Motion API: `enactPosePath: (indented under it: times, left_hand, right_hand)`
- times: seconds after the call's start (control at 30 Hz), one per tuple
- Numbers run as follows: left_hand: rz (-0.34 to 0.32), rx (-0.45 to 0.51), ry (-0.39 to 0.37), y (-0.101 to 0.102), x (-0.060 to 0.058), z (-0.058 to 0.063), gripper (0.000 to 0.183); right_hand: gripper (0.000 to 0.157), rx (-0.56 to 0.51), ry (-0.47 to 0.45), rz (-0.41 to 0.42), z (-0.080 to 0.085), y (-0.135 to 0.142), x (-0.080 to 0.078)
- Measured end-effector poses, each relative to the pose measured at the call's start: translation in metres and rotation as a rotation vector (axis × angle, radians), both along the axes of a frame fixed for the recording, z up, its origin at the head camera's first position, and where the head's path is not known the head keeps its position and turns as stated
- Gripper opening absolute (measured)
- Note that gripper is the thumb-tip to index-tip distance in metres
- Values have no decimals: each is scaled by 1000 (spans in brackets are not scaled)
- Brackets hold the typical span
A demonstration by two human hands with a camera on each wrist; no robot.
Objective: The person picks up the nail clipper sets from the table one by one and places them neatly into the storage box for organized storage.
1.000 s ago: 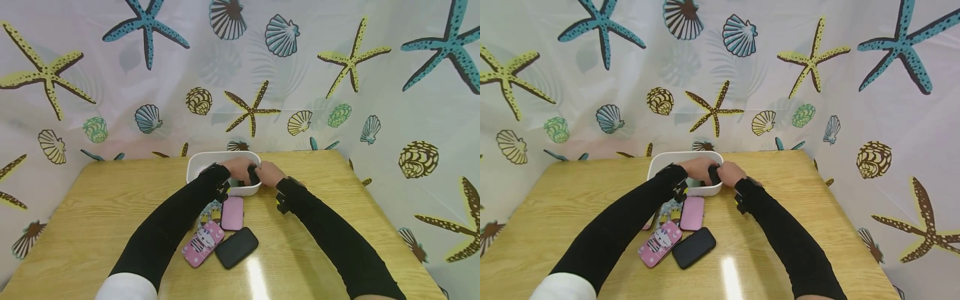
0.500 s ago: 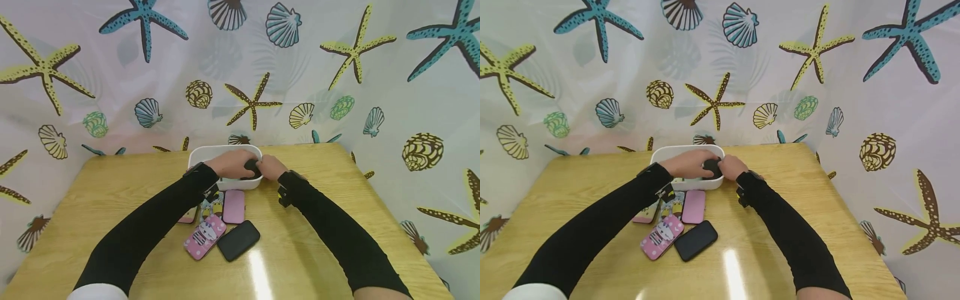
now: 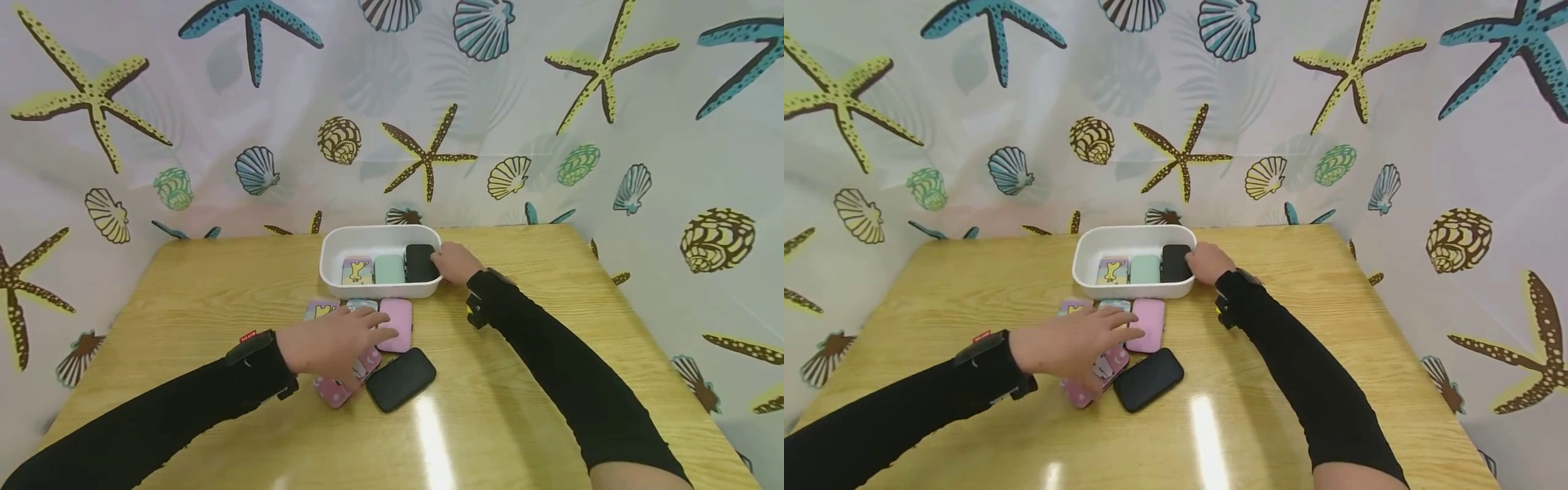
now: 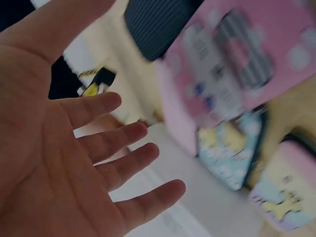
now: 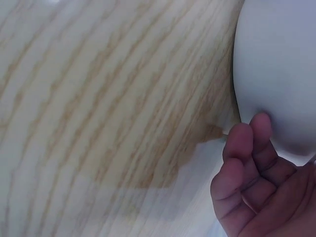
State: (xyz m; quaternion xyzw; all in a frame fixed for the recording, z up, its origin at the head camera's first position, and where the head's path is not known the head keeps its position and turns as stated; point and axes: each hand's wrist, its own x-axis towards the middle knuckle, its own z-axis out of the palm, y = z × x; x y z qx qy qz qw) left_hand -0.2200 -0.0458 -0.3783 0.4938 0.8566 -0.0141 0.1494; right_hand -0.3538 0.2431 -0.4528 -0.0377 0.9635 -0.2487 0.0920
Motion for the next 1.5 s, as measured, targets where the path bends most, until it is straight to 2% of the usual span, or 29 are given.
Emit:
enactPosePath:
  times: [0.17, 0.3, 0.47, 0.73, 0.87, 1.0, 1.27, 1.4, 1.5]
  left_hand:
    - [-10, -87, 27, -11, 10, -17, 113]
    - [-34, -102, 91, -14, 10, -25, 106]
    - [-59, -95, 120, -16, 7, -29, 97]
    - [-53, -18, 140, -21, 3, -31, 97]
    - [-54, 77, 158, -23, 1, -31, 90]
    - [-55, 177, 182, -23, -1, -25, 84]
    - [-12, 251, 255, -11, -20, -15, 85]
    - [42, 300, 252, -5, -32, -11, 87]
    - [91, 335, 216, -2, -42, -8, 90]
  right_hand:
    - [35, 3, 17, -9, 4, 4, -2]
    - [35, 8, 17, -19, 6, 7, -7]
    - [36, 10, 25, -26, 10, 9, -14]
    - [36, 6, 20, -18, 18, 9, -16]
    - [35, -12, 8, -19, 22, 6, -11]
    - [35, -12, -6, -29, 20, 3, -8]
    - [33, -4, 12, -34, 10, 3, -4]
    - [33, -13, -8, -31, 6, 0, -1]
    - [32, -17, -22, -25, 4, -2, 2]
